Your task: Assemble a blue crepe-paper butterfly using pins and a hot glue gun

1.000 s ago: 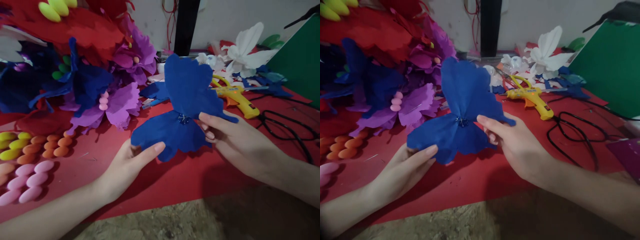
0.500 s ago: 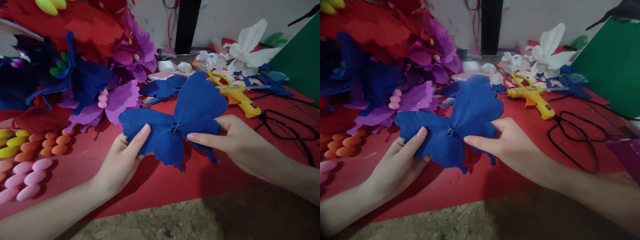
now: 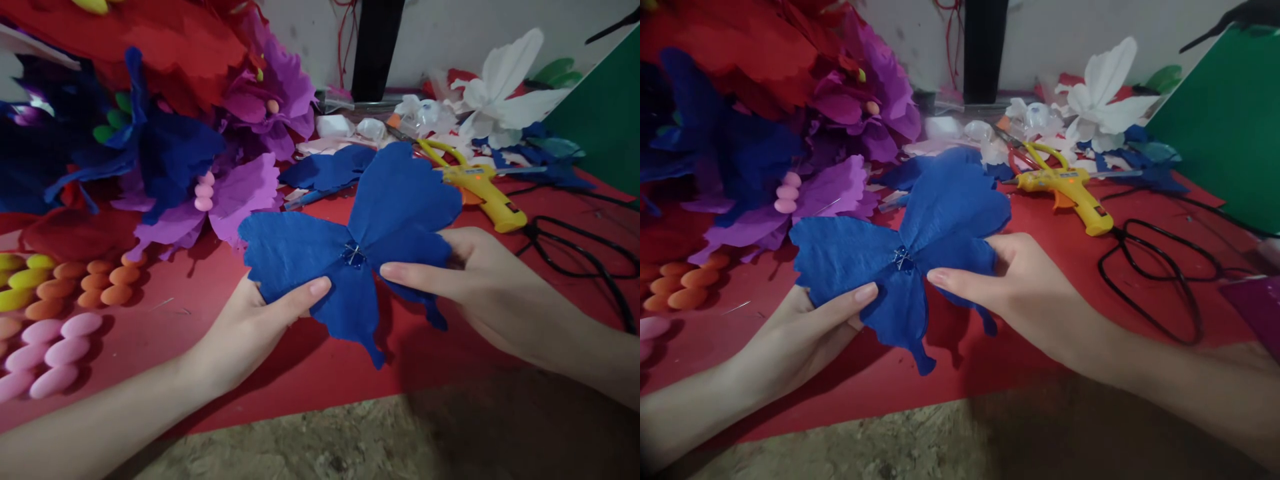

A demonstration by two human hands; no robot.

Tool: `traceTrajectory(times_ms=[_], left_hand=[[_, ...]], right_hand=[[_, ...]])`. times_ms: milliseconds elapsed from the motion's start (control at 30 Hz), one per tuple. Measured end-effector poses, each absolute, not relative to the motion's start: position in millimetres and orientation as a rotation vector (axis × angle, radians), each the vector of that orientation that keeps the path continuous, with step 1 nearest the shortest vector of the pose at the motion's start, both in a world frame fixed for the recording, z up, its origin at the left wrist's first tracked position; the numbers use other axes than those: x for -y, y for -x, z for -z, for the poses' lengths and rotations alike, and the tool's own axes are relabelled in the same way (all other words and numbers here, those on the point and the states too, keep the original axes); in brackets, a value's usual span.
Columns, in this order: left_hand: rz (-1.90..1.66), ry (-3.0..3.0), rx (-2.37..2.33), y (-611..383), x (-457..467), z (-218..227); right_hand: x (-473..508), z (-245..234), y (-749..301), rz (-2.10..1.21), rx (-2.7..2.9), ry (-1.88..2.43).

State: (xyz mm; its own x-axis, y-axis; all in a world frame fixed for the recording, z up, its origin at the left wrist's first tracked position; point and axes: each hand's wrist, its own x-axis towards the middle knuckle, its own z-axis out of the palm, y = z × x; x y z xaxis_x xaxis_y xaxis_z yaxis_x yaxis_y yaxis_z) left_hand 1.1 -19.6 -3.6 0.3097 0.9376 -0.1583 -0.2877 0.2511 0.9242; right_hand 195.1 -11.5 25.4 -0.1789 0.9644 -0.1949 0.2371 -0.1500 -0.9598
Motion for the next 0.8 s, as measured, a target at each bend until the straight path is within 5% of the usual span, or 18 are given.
traceTrajectory(times_ms=[800], left_hand=[[-0.893, -0.758, -0.779, -0.1, 16.6, 1.2]], right_hand=[[17.0, -21.9, -194.3, -1.342, 1.39, 1.293]])
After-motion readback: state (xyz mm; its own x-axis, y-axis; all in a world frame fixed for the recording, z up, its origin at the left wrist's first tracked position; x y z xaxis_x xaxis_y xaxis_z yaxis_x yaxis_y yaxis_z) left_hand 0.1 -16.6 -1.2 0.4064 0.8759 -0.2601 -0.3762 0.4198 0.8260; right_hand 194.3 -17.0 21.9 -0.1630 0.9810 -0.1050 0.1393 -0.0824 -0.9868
